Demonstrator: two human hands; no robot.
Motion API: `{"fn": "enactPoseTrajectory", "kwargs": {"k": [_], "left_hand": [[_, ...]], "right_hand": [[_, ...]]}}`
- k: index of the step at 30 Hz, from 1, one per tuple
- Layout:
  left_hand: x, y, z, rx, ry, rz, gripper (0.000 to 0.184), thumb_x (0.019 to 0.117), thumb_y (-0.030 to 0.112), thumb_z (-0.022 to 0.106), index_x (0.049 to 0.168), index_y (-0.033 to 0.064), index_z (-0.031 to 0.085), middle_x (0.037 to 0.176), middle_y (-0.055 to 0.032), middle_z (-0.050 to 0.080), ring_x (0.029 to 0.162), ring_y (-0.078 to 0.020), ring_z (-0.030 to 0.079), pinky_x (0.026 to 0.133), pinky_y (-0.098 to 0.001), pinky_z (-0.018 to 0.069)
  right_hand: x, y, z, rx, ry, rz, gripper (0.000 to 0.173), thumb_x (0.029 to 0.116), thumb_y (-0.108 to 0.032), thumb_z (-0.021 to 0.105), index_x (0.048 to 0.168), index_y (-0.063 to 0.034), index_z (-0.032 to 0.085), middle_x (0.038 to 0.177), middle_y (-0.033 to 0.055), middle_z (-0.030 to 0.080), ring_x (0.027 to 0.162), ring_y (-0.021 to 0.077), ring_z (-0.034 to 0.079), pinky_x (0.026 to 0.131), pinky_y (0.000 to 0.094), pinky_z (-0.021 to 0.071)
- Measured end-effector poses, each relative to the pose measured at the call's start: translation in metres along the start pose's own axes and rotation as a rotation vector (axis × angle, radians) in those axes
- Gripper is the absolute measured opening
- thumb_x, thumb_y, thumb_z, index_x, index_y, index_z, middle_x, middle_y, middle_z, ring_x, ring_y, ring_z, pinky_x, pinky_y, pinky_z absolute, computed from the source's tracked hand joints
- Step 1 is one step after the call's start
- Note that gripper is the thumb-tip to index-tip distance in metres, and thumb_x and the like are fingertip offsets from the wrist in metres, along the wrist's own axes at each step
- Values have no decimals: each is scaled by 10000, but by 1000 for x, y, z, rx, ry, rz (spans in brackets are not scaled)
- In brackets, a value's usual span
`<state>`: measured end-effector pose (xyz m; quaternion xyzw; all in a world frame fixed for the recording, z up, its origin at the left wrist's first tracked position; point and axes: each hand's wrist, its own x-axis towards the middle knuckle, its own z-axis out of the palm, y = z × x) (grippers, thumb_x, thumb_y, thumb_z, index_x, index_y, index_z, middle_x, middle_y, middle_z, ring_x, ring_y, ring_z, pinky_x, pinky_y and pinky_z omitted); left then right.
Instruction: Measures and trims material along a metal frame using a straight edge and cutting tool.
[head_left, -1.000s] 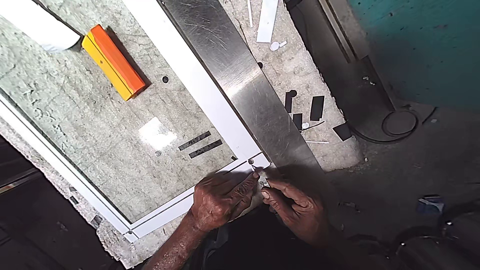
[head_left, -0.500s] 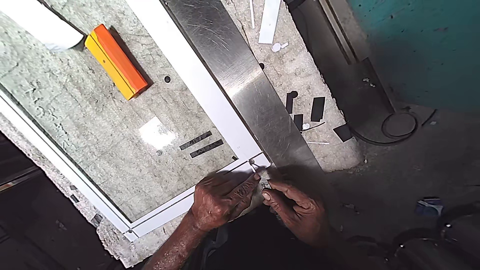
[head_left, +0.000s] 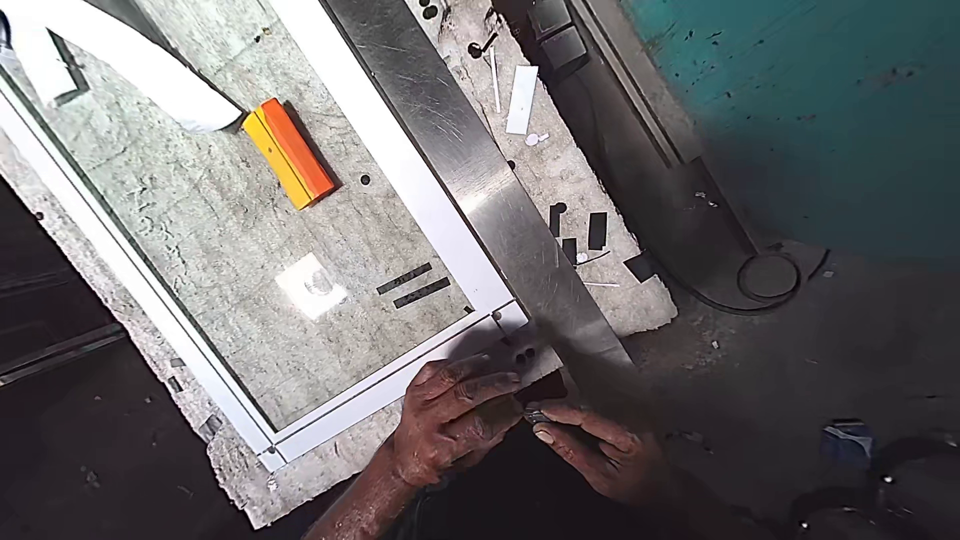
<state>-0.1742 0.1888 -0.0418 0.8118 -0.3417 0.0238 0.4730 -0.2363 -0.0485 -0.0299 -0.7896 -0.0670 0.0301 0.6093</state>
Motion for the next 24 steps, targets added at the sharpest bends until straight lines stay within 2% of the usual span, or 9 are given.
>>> {"fn": "enactPoseTrajectory", "kwargs": {"k": [4, 7, 10, 12, 15, 18, 20, 22, 24], "left_hand": [[1, 24, -1, -172, 5, 10, 98, 998, 191, 656, 1011, 166, 750, 1082, -10, 781, 1107, -156, 700, 991, -330, 529], [3, 43, 6, -459, 76, -222, 86, 953, 109, 720, 1018, 63, 751, 1013, -57, 788, 986, -146, 748, 926, -328, 608], [13, 62, 16, -824, 194, -552, 315, 892, -6, 757, 1189, -46, 658, 984, -91, 784, 905, -175, 765, 853, -344, 640], [16, 82, 24, -1032, 236, -729, 449, 911, -44, 713, 1328, -84, 551, 974, -126, 777, 897, -217, 763, 866, -390, 628], [29, 109, 41, -1149, 225, -747, 635, 934, -56, 673, 1483, -121, 361, 1131, -206, 740, 1026, -285, 744, 952, -422, 600], [42, 142, 66, -1219, 156, -717, 827, 917, -55, 695, 1567, -100, 185, 1227, -235, 700, 1094, -305, 723, 1008, -432, 575], [54, 161, 84, -1230, 82, -683, 933, 895, -59, 720, 1591, -67, 99, 1245, -193, 679, 1078, -244, 716, 1013, -397, 572], [65, 182, 101, -1212, 31, -665, 1004, 866, -85, 737, 1606, -35, 60, 1256, -200, 675, 1086, -247, 714, 1017, -404, 571], [74, 199, 121, -1190, -23, -640, 1069, 835, -101, 751, 1618, -4, 29, 1253, -212, 665, 1088, -252, 707, 1008, -406, 572]], "right_hand": [[-16, -24, -23, -107, -106, -3, 222, 1025, -313, 642, 1058, -121, 748, 888, -16, 757, 814, -16, 690, 730, 132, 550], [-32, -34, -41, -54, -81, 101, 219, 1036, -306, 633, 1107, -127, 737, 943, -28, 759, 829, 2, 709, 750, 156, 593], [-36, -35, -54, 44, 35, 210, 238, 1056, -308, 588, 1165, -121, 688, 880, -36, 723, 698, 24, 689, 613, 178, 606], [-39, -41, -65, 47, 17, 223, 411, 1033, -403, 604, 1306, -98, 641, 854, -58, 646, 663, -7, 575, 577, 156, 511], [-29, -46, -82, 56, 30, 125, 519, 924, -407, 760, 1311, -81, 646, 766, -116, 567, 616, -62, 457, 549, 107, 408], [-24, -52, -114, 51, -62, -11, 461, 942, -381, 747, 1297, -91, 693, 907, -60, 644, 743, -36, 512, 667, 129, 445], [-22, -53, -146, 128, -248, -60, 369, 974, -365, 713, 1266, -141, 734, 1068, -14, 664, 894, -13, 584, 754, 132, 500], [-27, -51, -174, 280, -434, -76, 277, 991, -300, 702, 1194, -122, 762, 1223, 41, 730, 1111, 107, 683, 943, 261, 583], [-36, -46, -201, 397, -541, -87, 223, 994, -273, 700, 1114, -99, 771, 1279, 90, 720, 1262, 242, 652, 1090, 394, 555]]}}
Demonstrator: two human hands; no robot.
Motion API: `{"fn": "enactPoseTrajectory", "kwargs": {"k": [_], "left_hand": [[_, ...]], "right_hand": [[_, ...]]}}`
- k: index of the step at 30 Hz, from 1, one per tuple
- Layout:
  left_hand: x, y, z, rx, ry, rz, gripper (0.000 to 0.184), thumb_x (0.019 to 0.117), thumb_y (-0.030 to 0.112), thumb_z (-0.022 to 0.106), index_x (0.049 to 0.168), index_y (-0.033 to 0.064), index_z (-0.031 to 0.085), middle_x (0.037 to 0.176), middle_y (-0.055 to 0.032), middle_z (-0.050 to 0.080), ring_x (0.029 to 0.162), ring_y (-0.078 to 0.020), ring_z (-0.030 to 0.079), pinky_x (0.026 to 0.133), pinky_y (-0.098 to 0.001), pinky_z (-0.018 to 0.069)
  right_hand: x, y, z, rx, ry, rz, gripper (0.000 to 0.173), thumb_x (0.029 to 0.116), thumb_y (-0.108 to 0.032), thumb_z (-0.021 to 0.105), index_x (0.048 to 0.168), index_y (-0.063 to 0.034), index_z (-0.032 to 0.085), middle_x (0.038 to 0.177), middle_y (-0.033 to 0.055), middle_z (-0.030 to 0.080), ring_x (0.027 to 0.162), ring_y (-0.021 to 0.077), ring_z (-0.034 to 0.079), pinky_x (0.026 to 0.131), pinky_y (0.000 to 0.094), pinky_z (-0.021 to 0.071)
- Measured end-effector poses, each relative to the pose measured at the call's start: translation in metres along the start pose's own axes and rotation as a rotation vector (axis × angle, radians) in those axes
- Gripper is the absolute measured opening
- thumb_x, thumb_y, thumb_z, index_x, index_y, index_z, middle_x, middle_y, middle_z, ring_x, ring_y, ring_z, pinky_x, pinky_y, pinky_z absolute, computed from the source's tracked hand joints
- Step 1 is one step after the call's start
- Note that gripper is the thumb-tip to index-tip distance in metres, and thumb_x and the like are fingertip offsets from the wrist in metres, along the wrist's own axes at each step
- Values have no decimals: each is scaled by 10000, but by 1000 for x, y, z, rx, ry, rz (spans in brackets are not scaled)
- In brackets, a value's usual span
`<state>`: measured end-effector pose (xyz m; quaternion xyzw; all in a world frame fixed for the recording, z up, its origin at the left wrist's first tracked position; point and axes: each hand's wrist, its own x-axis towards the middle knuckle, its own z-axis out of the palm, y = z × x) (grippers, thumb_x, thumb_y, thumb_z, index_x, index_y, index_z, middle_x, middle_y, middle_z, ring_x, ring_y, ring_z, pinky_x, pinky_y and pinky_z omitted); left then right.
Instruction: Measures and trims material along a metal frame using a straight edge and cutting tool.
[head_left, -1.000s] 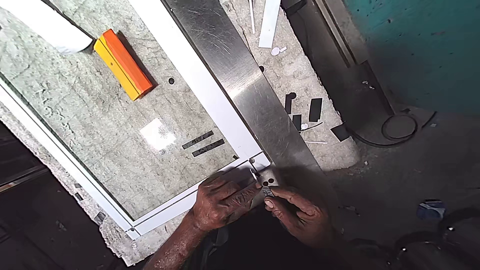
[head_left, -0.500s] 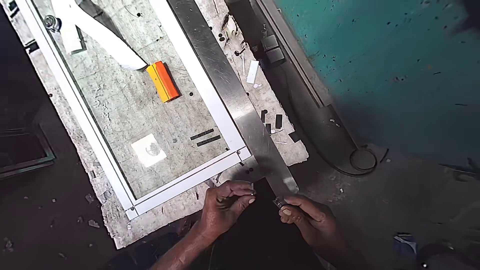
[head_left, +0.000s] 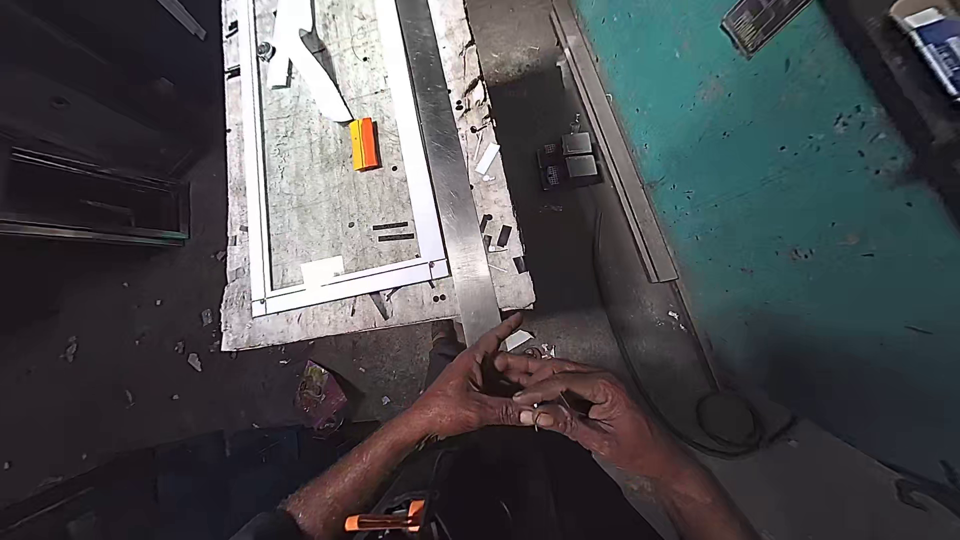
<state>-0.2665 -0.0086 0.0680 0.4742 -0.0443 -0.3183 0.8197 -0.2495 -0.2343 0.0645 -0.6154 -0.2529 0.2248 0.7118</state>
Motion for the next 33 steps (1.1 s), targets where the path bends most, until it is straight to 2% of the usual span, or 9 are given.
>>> {"fn": "enactPoseTrajectory", "kwargs": {"k": [3, 5, 7, 9, 14, 19, 27, 31, 33], "left_hand": [[13, -15, 31, 29, -48, 3, 1166, 761, -108, 803, 1623, 11, 28, 1255, -232, 652, 1069, -277, 708, 974, -423, 588], [23, -21, 50, 20, -46, 17, 1179, 739, -130, 806, 1618, 6, 32, 1263, -227, 654, 1049, -280, 711, 945, -417, 595], [34, -25, 66, 18, -7, 34, 1145, 761, -102, 804, 1620, 11, 55, 1263, -216, 652, 1013, -267, 711, 900, -398, 604], [47, -25, 76, 15, 49, 66, 1089, 799, -20, 809, 1618, 5, 91, 1243, -205, 660, 976, -241, 709, 871, -369, 602], [70, -30, 76, 23, 232, 207, 932, 914, 278, 774, 1565, -76, 208, 1188, -171, 700, 1019, -209, 705, 927, -376, 580], [98, -40, 69, 59, 437, 181, 628, 978, 114, 668, 1494, -73, 363, 1138, -163, 701, 990, -226, 700, 894, -366, 585], [189, -51, 65, 2, 467, 188, 538, 962, 98, 681, 1418, -72, 451, 1089, -129, 710, 956, -204, 703, 870, -350, 592], [247, -38, 62, 17, 496, 241, 491, 959, 72, 681, 1382, -84, 485, 1085, -117, 715, 946, -186, 700, 867, -341, 591], [272, -30, 61, 3, 505, 288, 482, 949, 67, 695, 1363, -86, 503, 1069, -105, 717, 912, -161, 694, 835, -314, 587]], "right_hand": [[-32, -4, -18, 117, -7, -15, 203, 971, -313, 727, 1062, -140, 783, 1184, 50, 757, 1185, 220, 691, 1069, 387, 562], [-49, -9, -26, 133, 58, -12, 180, 954, -330, 746, 1035, -174, 786, 1028, -28, 773, 897, 81, 729, 855, 249, 620], [-61, -18, -32, 116, 181, 1, 157, 942, -327, 756, 1011, -190, 789, 918, -78, 759, 651, -30, 645, 568, 120, 543], [-68, -27, -39, 69, 318, 16, 144, 931, -344, 761, 982, -212, 785, 836, -100, 747, 565, -52, 591, 494, 107, 491], [-69, -34, -64, -26, 622, 106, 131, 911, -297, 771, 838, -200, 719, 693, -77, 706, 489, 4, 578, 455, 160, 499], [-61, -40, -109, 98, 576, 89, 188, 968, -81, 682, 1113, 18, 750, 962, 78, 785, 591, 21, 623, 516, 161, 514], [-26, -37, -197, -26, 544, 117, 84, 872, -140, 808, 914, -88, 758, 787, 2, 766, 554, 50, 662, 509, 194, 568], [19, -36, -249, -52, 549, 168, 203, 820, -202, 862, 788, -108, 685, 668, -7, 717, 505, 68, 641, 484, 213, 559], [44, -35, -271, -78, 550, 212, 289, 847, -295, 843, 726, -149, 625, 611, -36, 672, 477, 67, 625, 464, 221, 554]]}}
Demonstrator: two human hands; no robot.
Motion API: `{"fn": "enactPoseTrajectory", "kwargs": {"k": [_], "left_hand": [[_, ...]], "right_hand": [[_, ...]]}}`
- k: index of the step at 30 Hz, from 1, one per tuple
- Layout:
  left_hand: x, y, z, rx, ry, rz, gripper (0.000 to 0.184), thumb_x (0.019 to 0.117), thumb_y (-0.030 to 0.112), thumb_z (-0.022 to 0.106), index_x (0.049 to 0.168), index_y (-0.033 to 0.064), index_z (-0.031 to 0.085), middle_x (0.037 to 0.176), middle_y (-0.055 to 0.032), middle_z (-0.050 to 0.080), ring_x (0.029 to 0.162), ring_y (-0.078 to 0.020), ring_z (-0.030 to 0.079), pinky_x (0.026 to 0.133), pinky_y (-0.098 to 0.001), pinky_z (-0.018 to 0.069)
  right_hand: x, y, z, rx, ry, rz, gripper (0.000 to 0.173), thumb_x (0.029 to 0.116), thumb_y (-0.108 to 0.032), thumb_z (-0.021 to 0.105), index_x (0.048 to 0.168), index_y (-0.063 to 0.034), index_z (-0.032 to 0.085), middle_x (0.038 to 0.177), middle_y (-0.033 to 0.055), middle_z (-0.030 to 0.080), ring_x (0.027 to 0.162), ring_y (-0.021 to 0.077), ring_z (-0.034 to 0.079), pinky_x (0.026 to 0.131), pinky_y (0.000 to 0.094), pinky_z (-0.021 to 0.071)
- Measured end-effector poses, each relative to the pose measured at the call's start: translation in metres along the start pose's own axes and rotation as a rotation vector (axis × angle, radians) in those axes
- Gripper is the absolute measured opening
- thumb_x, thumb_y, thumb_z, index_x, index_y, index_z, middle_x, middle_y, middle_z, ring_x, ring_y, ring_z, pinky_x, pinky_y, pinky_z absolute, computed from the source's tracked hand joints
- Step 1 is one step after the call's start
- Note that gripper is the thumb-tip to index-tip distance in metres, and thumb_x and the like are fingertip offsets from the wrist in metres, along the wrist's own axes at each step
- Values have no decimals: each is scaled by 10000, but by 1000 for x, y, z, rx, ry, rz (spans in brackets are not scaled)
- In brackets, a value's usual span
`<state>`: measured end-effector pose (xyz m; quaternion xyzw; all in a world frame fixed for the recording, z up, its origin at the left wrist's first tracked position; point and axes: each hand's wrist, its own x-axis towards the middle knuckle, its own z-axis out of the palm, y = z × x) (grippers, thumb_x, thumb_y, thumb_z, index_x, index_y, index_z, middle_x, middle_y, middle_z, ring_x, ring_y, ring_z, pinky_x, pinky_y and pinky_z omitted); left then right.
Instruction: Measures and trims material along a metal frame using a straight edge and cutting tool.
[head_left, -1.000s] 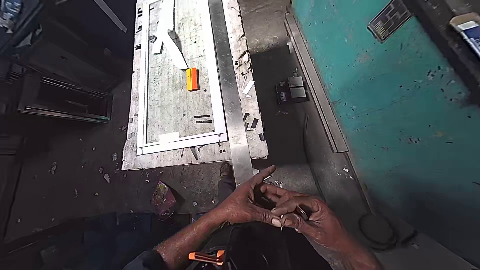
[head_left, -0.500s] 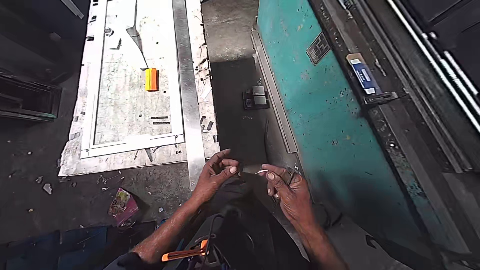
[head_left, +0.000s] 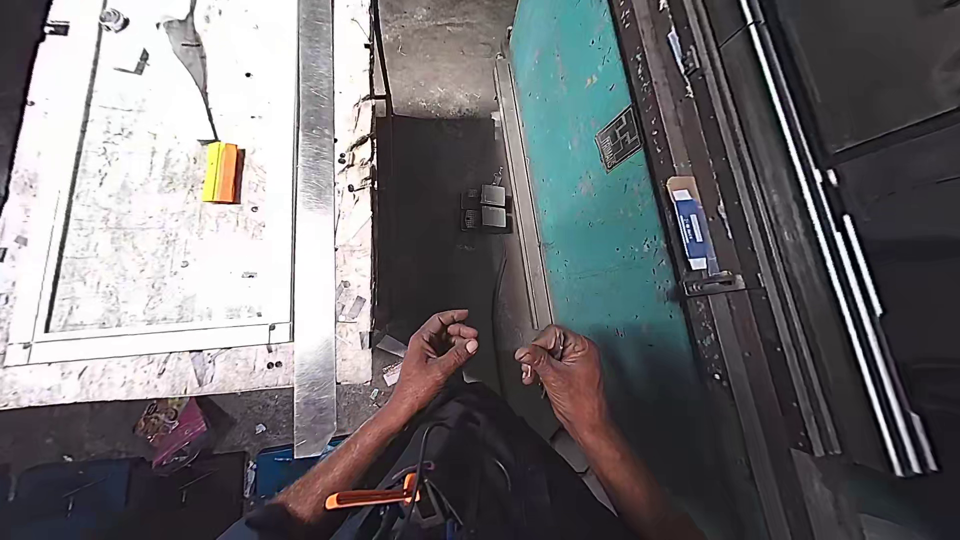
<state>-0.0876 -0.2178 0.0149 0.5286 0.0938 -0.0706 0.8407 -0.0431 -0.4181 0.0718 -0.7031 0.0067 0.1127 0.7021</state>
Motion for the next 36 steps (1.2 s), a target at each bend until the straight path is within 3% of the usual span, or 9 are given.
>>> {"fn": "enactPoseTrajectory", "kwargs": {"k": [1, 3, 5, 6, 12, 22, 28, 32, 36], "left_hand": [[12, 2, 6, -17, -6, 30, 485, 942, 69, 707, 1356, -89, 510, 1072, -104, 720, 907, -153, 695, 825, -304, 588], [36, 9, 14, -35, -50, 128, 488, 924, 65, 734, 1335, -100, 528, 1084, -112, 723, 909, -159, 703, 824, -309, 598], [57, 22, 20, 19, -84, 254, 495, 902, 65, 762, 1323, -108, 568, 1094, -115, 724, 918, -160, 703, 812, -306, 605], [64, 30, 21, 64, -84, 300, 480, 898, 61, 766, 1312, -108, 592, 1086, -113, 731, 912, -152, 705, 810, -300, 607], [87, 57, 26, 297, 51, 469, 147, 928, 62, 740, 1037, -33, 766, 1002, -100, 781, 908, -109, 743, 864, -290, 617], [118, 67, 32, 610, 405, 676, 160, 908, 120, 780, 1005, -7, 773, 950, -111, 764, 906, -124, 717, 863, -283, 583], [131, 72, 44, 600, 743, 735, 117, 892, 86, 786, 935, -17, 752, 905, -107, 741, 881, -133, 699, 835, -287, 580], [121, 75, 53, 464, 963, 706, 107, 881, 64, 787, 946, -16, 757, 923, -88, 746, 873, -119, 706, 818, -284, 598], [121, 77, 62, 354, 1023, 700, 108, 903, 63, 765, 969, -21, 759, 950, -88, 755, 879, -114, 716, 821, -281, 606]], "right_hand": [[15, -2, -3, -24, -13, 17, 288, 909, -333, 778, 739, -153, 630, 630, -43, 686, 480, 60, 628, 462, 218, 552], [43, -10, -7, -19, -99, 39, 206, 1018, -224, 640, 945, -57, 736, 863, 24, 782, 528, 56, 645, 469, 208, 543], [65, -20, -9, 47, -194, 60, 213, 1016, -97, 611, 1141, 27, 731, 1040, 89, 782, 555, 57, 631, 475, 205, 530], [73, -23, -9, 72, -211, 63, 219, 994, -63, 631, 1161, 37, 730, 1034, 98, 782, 545, 56, 624, 465, 202, 523], [124, -37, -6, 42, -331, 39, 81, 881, -72, 776, 959, -48, 776, 808, 24, 767, 482, 42, 596, 438, 184, 515], [225, -45, 23, 48, -713, 114, 194, 800, -144, 866, 755, -89, 686, 690, 27, 705, 501, 63, 607, 463, 190, 521], [269, -57, 38, -23, -1023, 36, 152, 949, -203, 741, 918, -60, 783, 820, 22, 752, 539, 25, 581, 489, 161, 490], [283, -65, 46, 0, -1304, 26, 239, 1011, -155, 644, 1165, -15, 762, 1134, 74, 749, 639, 39, 616, 537, 175, 522], [290, -69, 65, 3, -1337, -26, 157, 921, -60, 737, 1063, -7, 780, 991, 62, 772, 629, 48, 636, 521, 181, 527]]}}
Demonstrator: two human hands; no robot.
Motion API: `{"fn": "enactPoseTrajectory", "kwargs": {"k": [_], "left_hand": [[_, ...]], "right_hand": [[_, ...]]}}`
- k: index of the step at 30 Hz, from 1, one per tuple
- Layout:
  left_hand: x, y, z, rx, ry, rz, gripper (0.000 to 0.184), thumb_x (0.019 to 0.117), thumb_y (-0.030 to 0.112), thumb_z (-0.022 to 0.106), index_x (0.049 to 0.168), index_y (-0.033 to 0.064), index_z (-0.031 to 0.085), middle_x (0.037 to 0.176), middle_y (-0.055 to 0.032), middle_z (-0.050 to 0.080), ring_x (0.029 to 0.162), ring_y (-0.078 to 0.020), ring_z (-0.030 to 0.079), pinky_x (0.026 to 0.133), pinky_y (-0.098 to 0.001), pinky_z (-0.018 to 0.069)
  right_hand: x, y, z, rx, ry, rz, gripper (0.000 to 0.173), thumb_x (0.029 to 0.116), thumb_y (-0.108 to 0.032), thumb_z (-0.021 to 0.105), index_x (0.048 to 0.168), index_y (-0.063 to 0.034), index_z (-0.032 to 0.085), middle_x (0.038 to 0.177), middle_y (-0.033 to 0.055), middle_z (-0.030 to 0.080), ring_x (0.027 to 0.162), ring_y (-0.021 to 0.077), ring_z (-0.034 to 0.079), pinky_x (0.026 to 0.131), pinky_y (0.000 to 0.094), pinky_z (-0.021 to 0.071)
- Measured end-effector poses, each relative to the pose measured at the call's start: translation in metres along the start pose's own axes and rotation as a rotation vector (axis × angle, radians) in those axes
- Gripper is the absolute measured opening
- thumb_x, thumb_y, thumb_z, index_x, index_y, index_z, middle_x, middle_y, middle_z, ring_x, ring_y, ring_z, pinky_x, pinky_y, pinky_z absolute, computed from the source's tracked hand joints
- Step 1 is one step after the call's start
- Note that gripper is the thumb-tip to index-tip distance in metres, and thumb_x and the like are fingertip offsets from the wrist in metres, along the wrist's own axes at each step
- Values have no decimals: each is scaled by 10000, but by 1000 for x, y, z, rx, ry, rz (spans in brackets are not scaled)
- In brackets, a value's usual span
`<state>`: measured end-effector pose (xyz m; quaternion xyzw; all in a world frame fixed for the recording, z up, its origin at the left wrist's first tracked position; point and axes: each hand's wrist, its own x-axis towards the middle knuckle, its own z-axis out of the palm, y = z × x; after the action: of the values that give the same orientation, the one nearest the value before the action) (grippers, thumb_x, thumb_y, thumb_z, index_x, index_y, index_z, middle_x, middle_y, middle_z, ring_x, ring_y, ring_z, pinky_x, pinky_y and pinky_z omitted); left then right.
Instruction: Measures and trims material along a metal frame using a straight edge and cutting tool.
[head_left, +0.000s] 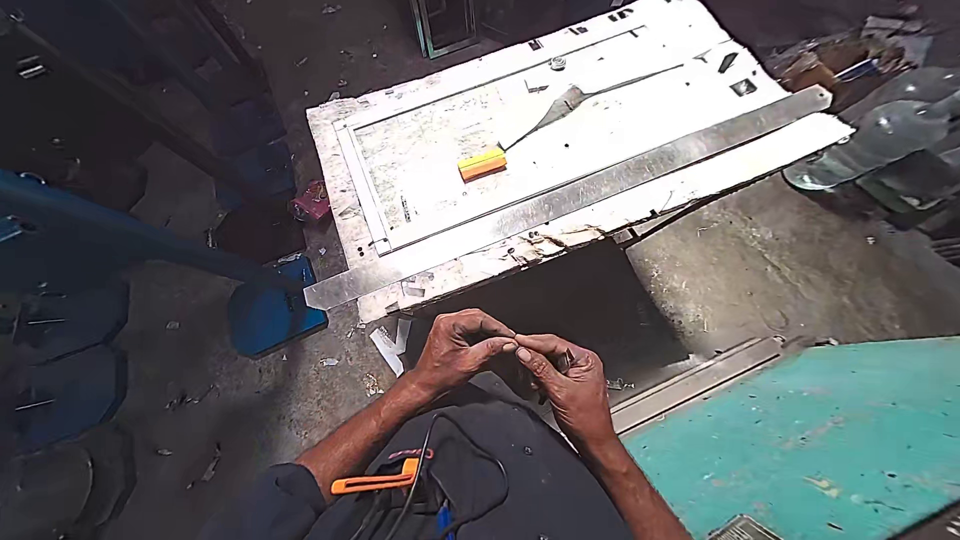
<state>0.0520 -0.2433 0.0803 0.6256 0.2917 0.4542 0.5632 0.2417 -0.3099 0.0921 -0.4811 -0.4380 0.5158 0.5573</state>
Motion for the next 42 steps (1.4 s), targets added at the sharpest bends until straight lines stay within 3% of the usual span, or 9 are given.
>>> {"fn": "enactPoseTrajectory", "kwargs": {"k": [3, 7, 11, 19, 24, 31, 35, 39, 42], "left_hand": [[6, 3, -1, -9, 7, -24, 127, 929, 65, 734, 1016, -24, 760, 998, -95, 754, 936, -124, 712, 866, -292, 597], [21, -7, -9, -66, 34, -69, 177, 930, 24, 701, 1086, -51, 739, 1053, -117, 753, 961, -149, 725, 880, -313, 611], [41, -27, -19, -135, 126, -181, 239, 939, 32, 697, 1163, -53, 695, 1082, -103, 746, 927, -147, 726, 850, -319, 616], [76, -61, -41, -162, 200, -213, 317, 916, 61, 730, 1211, -45, 684, 1093, -113, 748, 925, -129, 724, 825, -306, 613], [91, -67, -69, 108, 47, 89, 293, 908, 102, 774, 1186, 11, 749, 1087, -149, 728, 1011, -167, 687, 900, -288, 574], [73, -60, -96, 583, 277, 246, 145, 926, 162, 773, 1063, 117, 796, 1178, -154, 721, 1152, -230, 674, 987, -348, 567], [64, -54, -90, 698, 414, 173, 208, 923, 273, 781, 1105, 173, 799, 1212, -76, 734, 1195, -206, 650, 1053, -369, 524], [58, -50, -69, 652, 611, 112, 182, 946, 209, 751, 1102, 122, 783, 1121, -49, 759, 1136, -187, 676, 1046, -367, 533], [55, -43, -52, 659, 628, 65, 180, 941, 228, 759, 1100, 145, 776, 1104, -28, 758, 1118, -173, 682, 1030, -362, 546]], "right_hand": [[21, 0, -1, 40, 6, -28, 163, 865, -33, 780, 1023, -12, 744, 904, 49, 761, 691, 63, 672, 605, 194, 561], [51, 5, -3, 10, -27, 9, 265, 942, -69, 705, 1183, 40, 726, 1021, 76, 774, 826, 80, 708, 734, 213, 587], [85, 4, -13, -123, -50, 18, 143, 970, -142, 692, 1017, -36, 775, 875, 7, 748, 635, 27, 614, 567, 172, 514], [147, 7, -11, -276, -96, 100, 151, 836, -251, 836, 838, -132, 744, 742, -29, 716, 550, 48, 610, 491, 181, 513], [181, 19, 4, -385, -331, 149, 143, 937, -243, 713, 984, -121, 770, 768, -55, 720, 552, 22, 599, 493, 179, 511], [226, 27, 33, -168, -650, 326, 210, 961, -123, 698, 1151, -45, 739, 896, 46, 766, 600, 93, 657, 525, 220, 560], [247, 38, 45, -57, -771, 405, 132, 930, -212, 762, 967, -86, 754, 754, 6, 720, 547, 64, 630, 497, 207, 545], [270, 51, 49, -75, -1012, 332, 178, 918, -297, 774, 881, -128, 729, 859, -57, 665, 751, 12, 589, 653, 175, 486], [294, 52, 49, -81, -1309, 489, 240, 875, -324, 818, 786, -151, 677, 688, -98, 574, 601, -17, 495, 543, 176, 393]]}}
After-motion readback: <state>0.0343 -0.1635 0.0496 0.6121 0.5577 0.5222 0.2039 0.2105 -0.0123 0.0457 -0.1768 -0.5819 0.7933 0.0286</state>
